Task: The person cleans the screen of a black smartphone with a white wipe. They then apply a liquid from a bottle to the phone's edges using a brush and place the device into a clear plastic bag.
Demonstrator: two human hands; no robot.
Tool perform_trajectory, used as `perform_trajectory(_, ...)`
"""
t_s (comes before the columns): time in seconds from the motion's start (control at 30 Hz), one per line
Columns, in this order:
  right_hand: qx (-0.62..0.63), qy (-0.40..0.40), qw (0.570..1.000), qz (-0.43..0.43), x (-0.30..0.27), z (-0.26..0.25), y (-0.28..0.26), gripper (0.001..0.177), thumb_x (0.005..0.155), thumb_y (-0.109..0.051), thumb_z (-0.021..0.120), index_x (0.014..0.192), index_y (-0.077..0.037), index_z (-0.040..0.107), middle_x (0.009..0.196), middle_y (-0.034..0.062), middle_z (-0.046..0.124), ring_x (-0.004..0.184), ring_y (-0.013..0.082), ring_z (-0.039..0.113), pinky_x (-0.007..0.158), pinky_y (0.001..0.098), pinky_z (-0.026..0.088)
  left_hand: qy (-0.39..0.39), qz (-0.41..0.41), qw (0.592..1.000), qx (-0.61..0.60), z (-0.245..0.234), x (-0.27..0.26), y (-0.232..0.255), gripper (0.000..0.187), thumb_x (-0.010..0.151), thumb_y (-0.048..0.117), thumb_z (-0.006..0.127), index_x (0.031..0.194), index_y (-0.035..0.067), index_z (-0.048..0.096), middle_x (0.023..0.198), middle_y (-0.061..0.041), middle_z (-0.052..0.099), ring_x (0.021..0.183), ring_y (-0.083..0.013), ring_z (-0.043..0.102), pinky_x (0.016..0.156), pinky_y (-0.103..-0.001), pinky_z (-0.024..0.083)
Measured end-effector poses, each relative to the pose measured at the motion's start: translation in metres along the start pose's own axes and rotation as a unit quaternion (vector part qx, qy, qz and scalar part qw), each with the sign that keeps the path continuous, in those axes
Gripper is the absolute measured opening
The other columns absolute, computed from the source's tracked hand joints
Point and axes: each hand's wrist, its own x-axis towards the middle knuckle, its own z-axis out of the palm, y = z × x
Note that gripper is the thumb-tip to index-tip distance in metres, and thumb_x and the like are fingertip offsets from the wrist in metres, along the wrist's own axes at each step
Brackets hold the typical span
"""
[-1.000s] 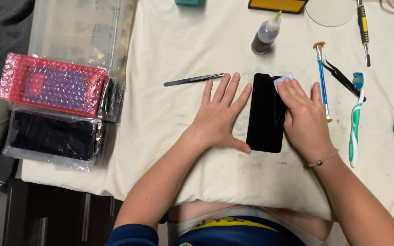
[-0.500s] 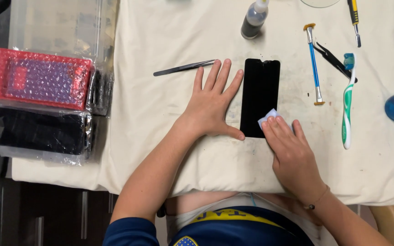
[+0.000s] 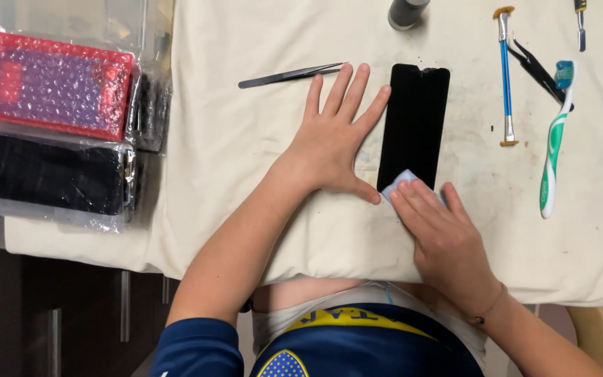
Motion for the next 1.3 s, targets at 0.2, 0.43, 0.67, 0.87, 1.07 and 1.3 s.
perform_trajectory(0.2,0.045,0.018,0.999,0.018,0.03,0.019,0.008,0.056,0.094,0.013,0.043,0.146,-0.001,0.057,0.15,0.0197,0.059,0.143,0.0351,0.053,0.123,0.0596,0.034,-0.008,-0.003,1.0,-0.002,0.0,0.001,0.0,0.162,0.054,0.099,0.086,0.166,0.013,0.006,0.169,-0.025,-0.004,0.156,-0.0436,-0.007,0.122,-0.067,-0.001)
perform_trajectory(0.43,0.03,-0.006,0.999,0.02,0.02,0.008,0.02,0.07,0.083,0.018,0.043,0.146,-0.006,0.058,0.149,0.0161,0.061,0.143,0.0327,0.055,0.122,0.0613,0.035,0.005,-0.002,1.0,0.006,0.001,0.0,-0.001,0.172,0.044,0.102,0.089,0.165,0.012,0.008,0.169,-0.025,-0.002,0.156,-0.0446,-0.004,0.122,-0.068,0.001)
perform_trajectory(0.67,0.014,-0.009,1.0,0.0,0.019,0.009,0.007,0.062,0.088,0.013,0.049,0.145,-0.008,0.06,0.147,0.0127,0.064,0.14,0.0267,0.058,0.125,0.0608,0.021,0.019,-0.002,1.0,0.007,0.002,0.0,-0.002,0.172,0.046,0.1,0.09,0.165,0.008,0.007,0.17,-0.023,0.001,0.157,-0.0429,-0.002,0.123,-0.066,0.001)
perform_trajectory(0.87,0.027,-0.01,0.999,0.032,0.05,0.011,0.027,0.07,0.084,0.018,0.049,0.151,-0.003,0.056,0.153,0.0193,0.059,0.145,0.0345,0.053,0.123,0.0724,0.012,0.007,-0.004,1.0,-0.003,0.009,0.0,0.001,0.17,0.05,0.102,0.086,0.165,0.006,0.005,0.171,-0.022,-0.001,0.157,-0.0419,-0.004,0.123,-0.065,-0.001)
perform_trajectory(1.07,0.028,-0.016,0.999,-0.001,0.041,0.008,0.04,0.066,0.089,0.014,0.047,0.149,-0.009,0.056,0.152,0.0136,0.06,0.143,0.0292,0.055,0.122,0.0705,0.016,0.024,-0.016,1.0,-0.008,0.008,0.002,0.0,0.16,0.058,0.102,0.079,0.164,0.006,0.007,0.171,-0.021,0.002,0.157,-0.0408,-0.003,0.123,-0.064,-0.001)
perform_trajectory(1.3,0.037,-0.029,0.998,-0.033,0.052,0.018,0.026,0.074,0.079,0.013,0.048,0.149,-0.008,0.055,0.151,0.0102,0.06,0.147,0.0283,0.051,0.124,0.0697,0.015,0.015,-0.018,1.0,-0.009,0.009,0.002,-0.001,0.156,0.064,0.099,0.08,0.164,0.004,0.007,0.171,-0.019,0.0,0.157,-0.0393,-0.004,0.124,-0.063,-0.001)
